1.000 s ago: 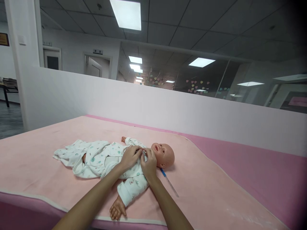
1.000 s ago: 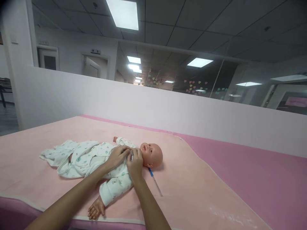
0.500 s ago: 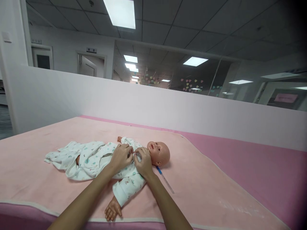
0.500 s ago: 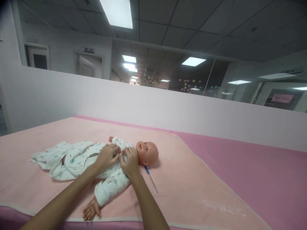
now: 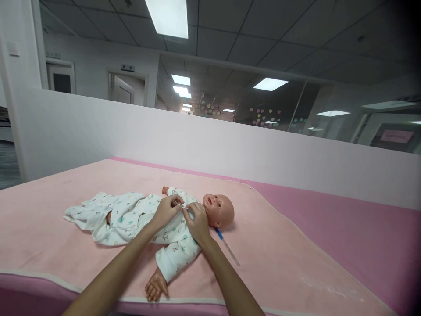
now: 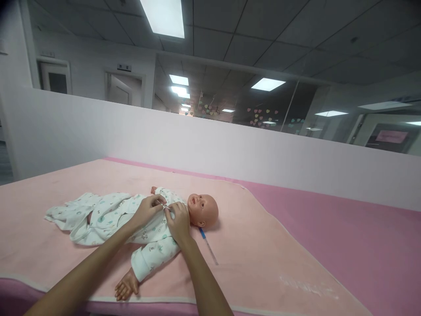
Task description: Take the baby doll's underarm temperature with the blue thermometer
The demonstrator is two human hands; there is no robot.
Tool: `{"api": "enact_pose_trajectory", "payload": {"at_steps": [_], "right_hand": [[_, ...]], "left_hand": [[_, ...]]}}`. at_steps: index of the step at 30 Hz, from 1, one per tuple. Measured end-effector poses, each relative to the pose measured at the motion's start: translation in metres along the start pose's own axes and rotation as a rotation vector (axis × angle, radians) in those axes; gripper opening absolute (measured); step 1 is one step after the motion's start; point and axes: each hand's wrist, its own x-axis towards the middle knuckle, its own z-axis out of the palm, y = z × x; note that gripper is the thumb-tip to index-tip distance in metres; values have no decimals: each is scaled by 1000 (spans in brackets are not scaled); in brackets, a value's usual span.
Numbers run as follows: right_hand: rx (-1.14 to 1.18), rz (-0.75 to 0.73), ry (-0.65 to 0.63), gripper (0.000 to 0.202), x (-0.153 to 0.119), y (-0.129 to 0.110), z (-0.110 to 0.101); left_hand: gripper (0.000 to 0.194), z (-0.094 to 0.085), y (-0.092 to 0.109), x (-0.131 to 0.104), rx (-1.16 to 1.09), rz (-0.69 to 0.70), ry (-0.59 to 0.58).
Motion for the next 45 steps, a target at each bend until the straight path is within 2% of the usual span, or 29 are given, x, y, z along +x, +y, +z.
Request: {"api": "enact_pose_trajectory", "payload": {"at_steps": [5,11,15,23,26,30,37,40,45], "right_hand": [[8,18,33,9,-1,2,1],[17,21,66,12,-2,4,2],[1,25,70,12,-1,3,2],[-3,13,86,12,-1,4,3],[5,7,95,10,-1,4,3],[32,-6,85,9,-1,3,2],[36,19,78,9,-1,2,1],[29,35,87,8,-2,3,2],[21,55,80,8,-2,4,4]], "left_hand": [[20,-6,-2,3,-143,-92,-46],[24,-21,6,0,-97,-39,-223],[27,-23,3,-2,-37,-14,-321],[28,-20,-7,2,-158,-76,-260],[28,-20,-8,3,-171,-58,-250],[29,-19,-6,3,-168,2,-234],[26,-17,-7,2,-75,-65,-207],[24,-16,-8,2,-12,-49,-193],[23,-17,-7,4,-105,-63,-210]]}}
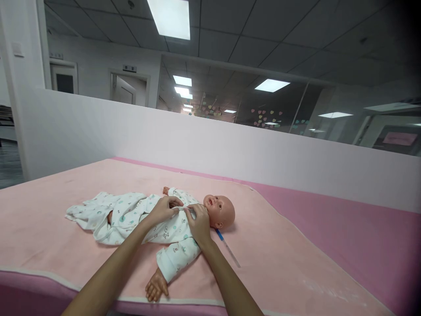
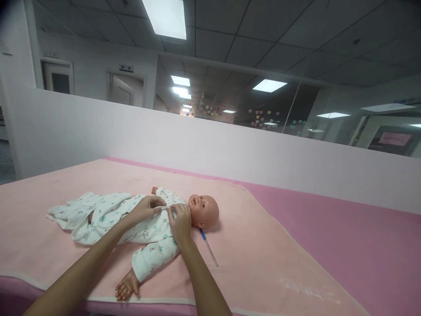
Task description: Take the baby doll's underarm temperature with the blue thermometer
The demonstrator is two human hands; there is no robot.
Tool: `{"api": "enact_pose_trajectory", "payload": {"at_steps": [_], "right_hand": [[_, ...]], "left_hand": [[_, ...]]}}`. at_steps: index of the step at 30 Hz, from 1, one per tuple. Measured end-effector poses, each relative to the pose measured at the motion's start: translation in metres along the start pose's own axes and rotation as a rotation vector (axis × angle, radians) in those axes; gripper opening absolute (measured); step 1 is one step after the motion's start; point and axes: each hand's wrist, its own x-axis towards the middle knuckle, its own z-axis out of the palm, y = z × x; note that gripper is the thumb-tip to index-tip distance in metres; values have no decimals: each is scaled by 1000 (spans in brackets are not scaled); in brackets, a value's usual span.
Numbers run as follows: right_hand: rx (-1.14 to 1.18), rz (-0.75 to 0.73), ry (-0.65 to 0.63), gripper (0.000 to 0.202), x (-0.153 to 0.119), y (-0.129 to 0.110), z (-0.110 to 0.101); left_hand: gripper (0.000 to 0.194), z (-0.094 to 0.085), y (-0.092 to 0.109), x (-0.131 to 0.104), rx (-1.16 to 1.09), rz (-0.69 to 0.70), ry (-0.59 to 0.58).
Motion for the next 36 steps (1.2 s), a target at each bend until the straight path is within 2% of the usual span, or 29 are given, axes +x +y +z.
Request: {"api": "enact_pose_trajectory", "payload": {"at_steps": [5,11,22,25,30,36], "right_hand": [[16,19,-3,9,0,-1,0],[11,8,-14,10,-1,-1,1],[72,-32,-23,18,1,-1,-2],[83,3,-26,19,1,0,-2],[99,117,18,25,0,3,1],[76,86,-21,26,1,1,-2]], "left_hand": [[26,-2,2,1,-139,-85,-10],[16,0,1,4,-197,-97,-11],[12,2,0,2,-54,-22,-17],[12,0,2,1,-6,-8,-36],[18,-5,4,-2,149,30,0],[21,-10,5,-5,280,80,-25]]}}
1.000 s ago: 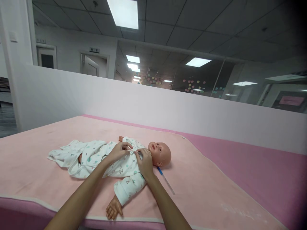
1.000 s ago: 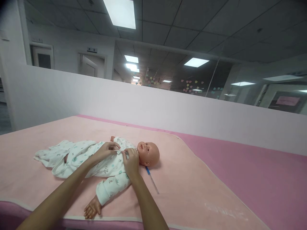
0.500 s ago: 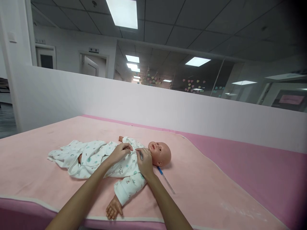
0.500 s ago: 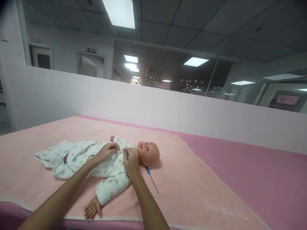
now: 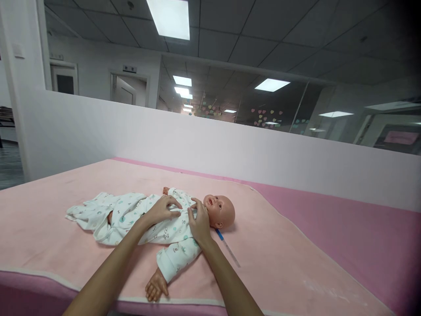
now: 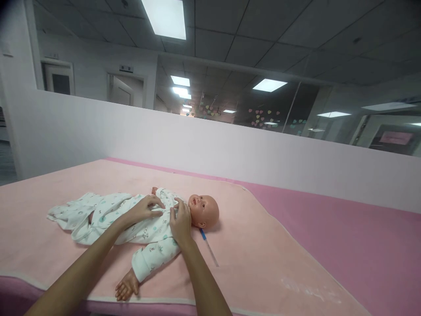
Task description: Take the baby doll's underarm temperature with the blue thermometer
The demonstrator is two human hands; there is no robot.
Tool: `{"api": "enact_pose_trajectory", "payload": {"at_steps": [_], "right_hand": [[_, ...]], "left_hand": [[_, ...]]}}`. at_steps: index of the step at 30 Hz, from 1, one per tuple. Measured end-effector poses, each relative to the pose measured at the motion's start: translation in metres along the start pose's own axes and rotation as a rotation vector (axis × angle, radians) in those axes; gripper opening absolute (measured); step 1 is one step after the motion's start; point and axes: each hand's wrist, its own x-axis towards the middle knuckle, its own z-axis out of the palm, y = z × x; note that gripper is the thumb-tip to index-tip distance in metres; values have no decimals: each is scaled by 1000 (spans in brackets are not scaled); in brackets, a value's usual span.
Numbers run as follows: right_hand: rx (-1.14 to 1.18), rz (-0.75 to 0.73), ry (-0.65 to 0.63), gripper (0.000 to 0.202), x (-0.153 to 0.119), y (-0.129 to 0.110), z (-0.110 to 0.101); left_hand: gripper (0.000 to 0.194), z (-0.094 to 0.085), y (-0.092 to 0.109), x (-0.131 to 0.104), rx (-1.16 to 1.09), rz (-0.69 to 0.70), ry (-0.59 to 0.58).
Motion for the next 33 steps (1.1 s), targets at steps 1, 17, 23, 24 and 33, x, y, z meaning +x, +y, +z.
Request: {"api": "enact_pose_trajectory", "payload": {"at_steps": [1,17,23,24,33], "right_hand": [[-2,0,-6,26,0,0,0],[-46,-3,23,31,-1,1,2],[-29,21,102,14,1,1,4],[-25,14,107,13,1,1,3],[-248,-165,32,24,0,-4,1]], "left_hand": [[22,0,0,0,-11,15,-2],[32,-5,-12,1,-106,-31,-129],[34,-25,-14,-9,-243,-59,-265],[35,-29,-15,-13,-240,-67,-273],[26,-45,-27,-32,-231,-120,-210]]}}
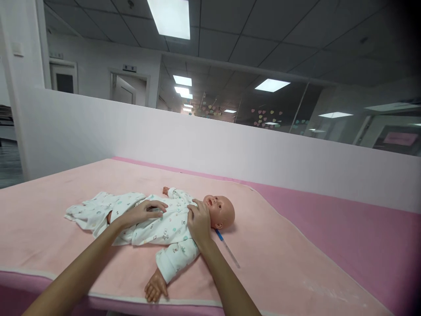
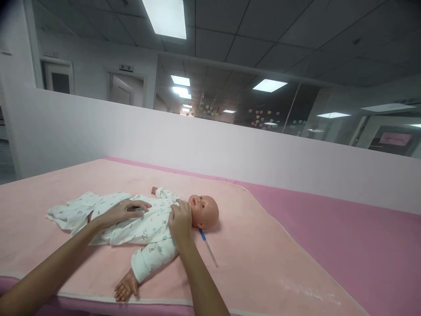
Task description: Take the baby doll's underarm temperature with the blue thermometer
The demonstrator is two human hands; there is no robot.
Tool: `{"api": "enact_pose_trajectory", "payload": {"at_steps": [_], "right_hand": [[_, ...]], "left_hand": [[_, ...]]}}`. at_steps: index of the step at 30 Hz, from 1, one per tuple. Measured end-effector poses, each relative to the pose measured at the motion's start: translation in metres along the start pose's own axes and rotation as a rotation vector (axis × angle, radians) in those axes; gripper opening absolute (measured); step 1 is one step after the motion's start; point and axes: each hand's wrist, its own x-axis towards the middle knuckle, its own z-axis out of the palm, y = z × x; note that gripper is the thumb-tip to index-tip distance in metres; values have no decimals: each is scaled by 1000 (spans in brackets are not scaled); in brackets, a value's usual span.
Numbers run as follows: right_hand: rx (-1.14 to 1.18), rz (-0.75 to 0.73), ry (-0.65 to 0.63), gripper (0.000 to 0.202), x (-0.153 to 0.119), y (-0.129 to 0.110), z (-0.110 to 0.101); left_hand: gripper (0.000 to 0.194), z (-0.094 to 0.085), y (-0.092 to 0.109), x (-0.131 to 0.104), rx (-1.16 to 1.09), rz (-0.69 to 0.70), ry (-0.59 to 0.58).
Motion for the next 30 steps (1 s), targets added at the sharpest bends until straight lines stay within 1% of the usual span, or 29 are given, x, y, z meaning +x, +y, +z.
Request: {"api": "enact_pose_trajectory", "payload": {"at_steps": [4,6,9,11,14,18,21,25,27,30], "right_hand": [[1,-170,-99,20,7,-19,0],[15,-214,-155,18,13,-28,5],[0,-211,-179,17,20,-36,16],[-6,-206,-178,12,21,-37,22],[18,-209,-179,7,19,-36,24],[45,-210,-188,11,13,-36,20],[47,-200,-197,10,12,-36,17],[64,-190,-194,10,11,-37,17],[78,-187,-186,10,11,-37,17],[95,-180,-172,10,11,-37,18]], "left_hand": [[23,6,1,3,-20,31,114],[22,8,1,4,-2,28,146],[22,8,-1,4,-11,28,165],[21,7,-2,4,-32,31,174],[21,7,-2,4,-41,6,183],[21,5,1,2,-62,29,136],[20,0,2,0,-68,46,62],[19,-9,-4,-3,61,29,-43],[20,-12,-7,-4,94,27,-60],[15,-14,-8,-5,23,1,-64]]}}
